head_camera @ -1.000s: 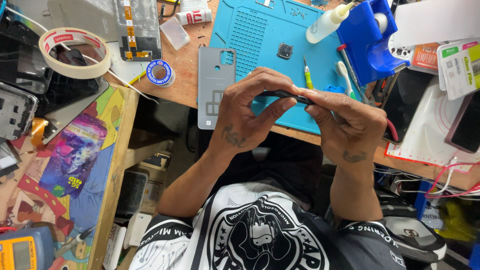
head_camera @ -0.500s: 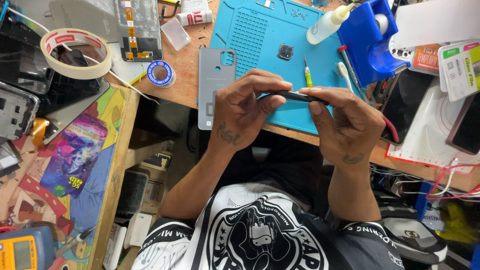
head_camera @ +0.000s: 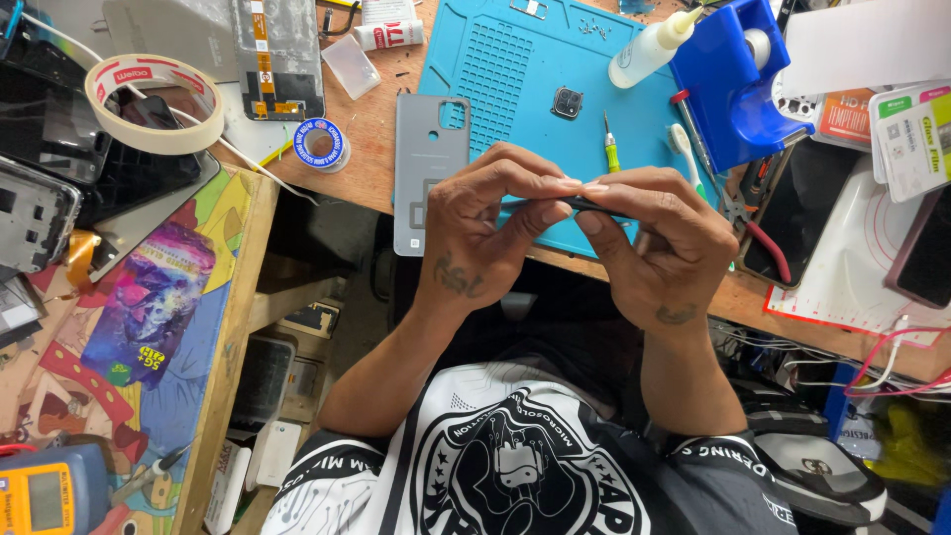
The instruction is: The person disassembles a smartphone, removes the screen and battery, and then reassembles it by placing the battery back and reconnecting the screen. The person uses a prying tool and a screwdriver during the process.
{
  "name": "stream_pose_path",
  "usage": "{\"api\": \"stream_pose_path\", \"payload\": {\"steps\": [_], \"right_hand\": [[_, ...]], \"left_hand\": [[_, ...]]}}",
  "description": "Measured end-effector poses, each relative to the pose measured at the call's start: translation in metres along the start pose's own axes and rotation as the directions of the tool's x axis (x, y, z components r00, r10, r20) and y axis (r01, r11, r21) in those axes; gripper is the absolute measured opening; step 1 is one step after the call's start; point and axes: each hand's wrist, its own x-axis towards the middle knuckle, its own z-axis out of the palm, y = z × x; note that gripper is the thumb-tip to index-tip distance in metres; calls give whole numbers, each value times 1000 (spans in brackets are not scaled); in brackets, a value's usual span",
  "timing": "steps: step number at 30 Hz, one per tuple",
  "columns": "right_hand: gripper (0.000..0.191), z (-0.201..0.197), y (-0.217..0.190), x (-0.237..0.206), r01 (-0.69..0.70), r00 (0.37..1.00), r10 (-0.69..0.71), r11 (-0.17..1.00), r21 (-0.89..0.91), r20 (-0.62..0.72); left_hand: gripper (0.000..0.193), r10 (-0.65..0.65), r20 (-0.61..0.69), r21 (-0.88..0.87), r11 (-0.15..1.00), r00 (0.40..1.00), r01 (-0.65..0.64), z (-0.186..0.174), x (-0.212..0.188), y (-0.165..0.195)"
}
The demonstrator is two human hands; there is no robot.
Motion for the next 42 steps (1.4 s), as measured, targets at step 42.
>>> {"api": "stream_pose_path", "payload": {"steps": [42], "right_hand": [[19, -10, 60, -33, -118, 988, 134, 972, 202, -72]], "left_hand": [[11, 150, 269, 757, 578, 951, -305, 17, 19, 1]]}}
